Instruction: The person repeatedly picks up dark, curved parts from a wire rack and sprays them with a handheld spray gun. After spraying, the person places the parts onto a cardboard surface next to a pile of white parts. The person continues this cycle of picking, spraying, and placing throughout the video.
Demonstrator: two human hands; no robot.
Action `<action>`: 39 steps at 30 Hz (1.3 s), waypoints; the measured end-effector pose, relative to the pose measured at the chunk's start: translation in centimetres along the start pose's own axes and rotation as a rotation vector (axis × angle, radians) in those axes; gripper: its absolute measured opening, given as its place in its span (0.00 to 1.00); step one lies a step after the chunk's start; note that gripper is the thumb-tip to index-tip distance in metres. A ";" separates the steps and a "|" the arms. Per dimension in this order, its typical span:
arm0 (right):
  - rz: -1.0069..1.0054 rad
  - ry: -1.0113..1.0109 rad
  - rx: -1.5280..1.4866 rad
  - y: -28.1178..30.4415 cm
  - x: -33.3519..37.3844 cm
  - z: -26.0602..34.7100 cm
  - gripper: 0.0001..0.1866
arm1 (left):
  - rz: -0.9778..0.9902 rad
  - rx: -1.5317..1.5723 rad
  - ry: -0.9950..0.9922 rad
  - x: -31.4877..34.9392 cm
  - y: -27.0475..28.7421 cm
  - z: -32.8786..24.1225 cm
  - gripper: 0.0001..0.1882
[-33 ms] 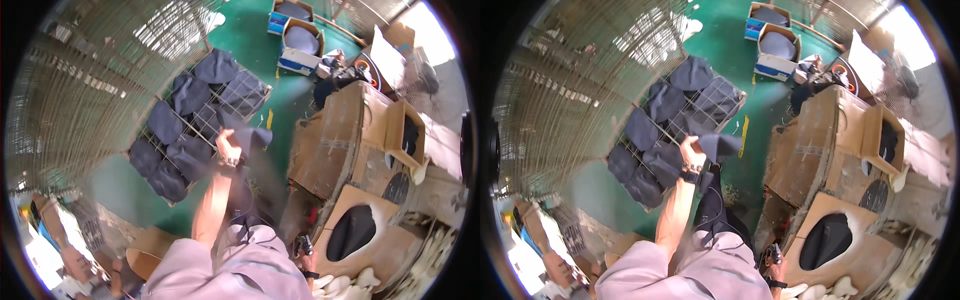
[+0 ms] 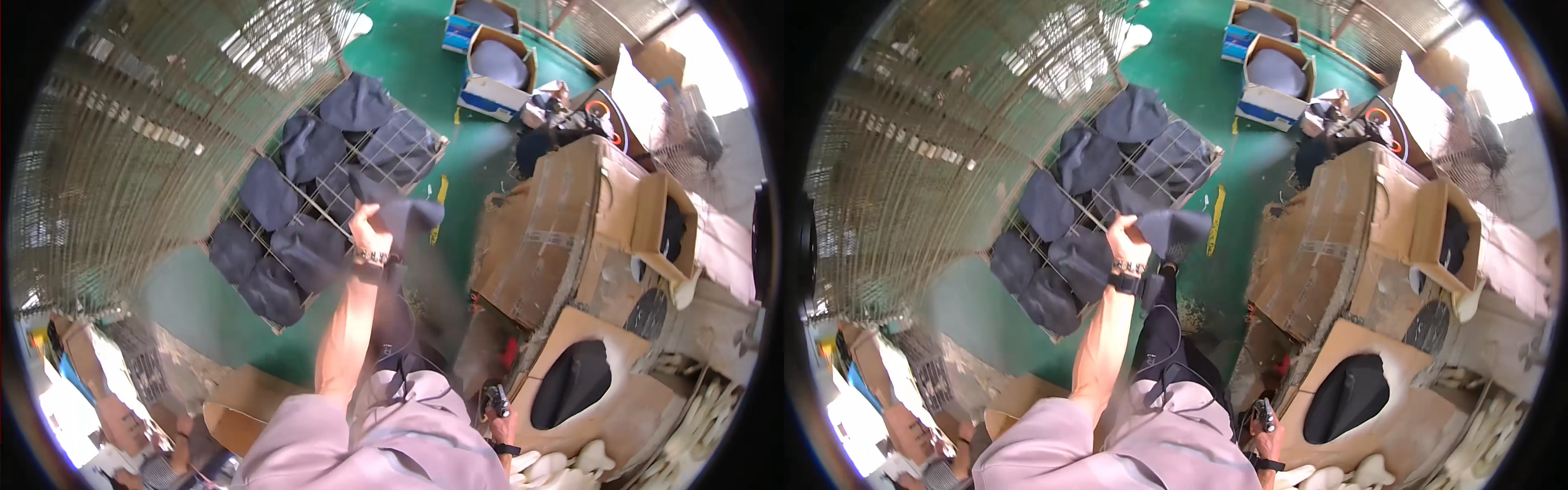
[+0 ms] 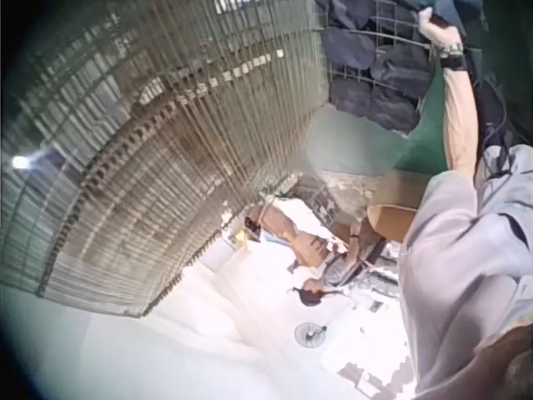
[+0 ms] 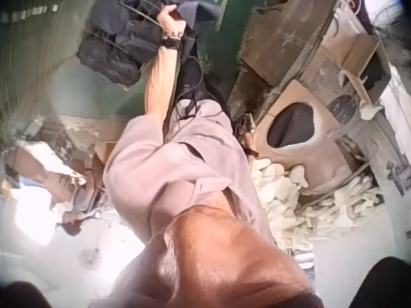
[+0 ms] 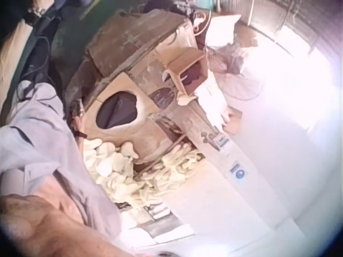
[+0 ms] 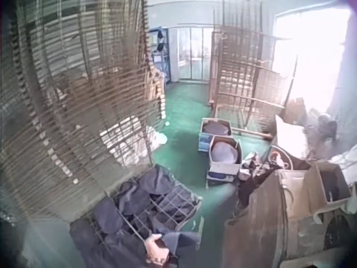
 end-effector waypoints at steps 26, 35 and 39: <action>-0.053 -0.252 0.128 -10.3 -12.9 5.3 0.28 | -1.040 -1.711 -0.425 -23.6 26.7 13.9 0.22; -0.028 -0.286 0.112 -12.4 -14.1 8.5 0.30 | -0.717 -1.827 0.123 -26.2 28.9 16.6 0.13; -0.061 -0.300 0.113 -13.3 -13.7 10.2 0.30 | -0.717 -1.754 0.226 -26.8 29.6 17.5 0.16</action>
Point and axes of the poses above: each hand's wrist, its own x-axis away from the middle knuckle, its own y-axis out of the back of the hand, z = x × y, the point moved 8 cm from there along -x, towards the middle knuckle, and after that the axes turned 13 degrees about -x, right-handed, at the moved point
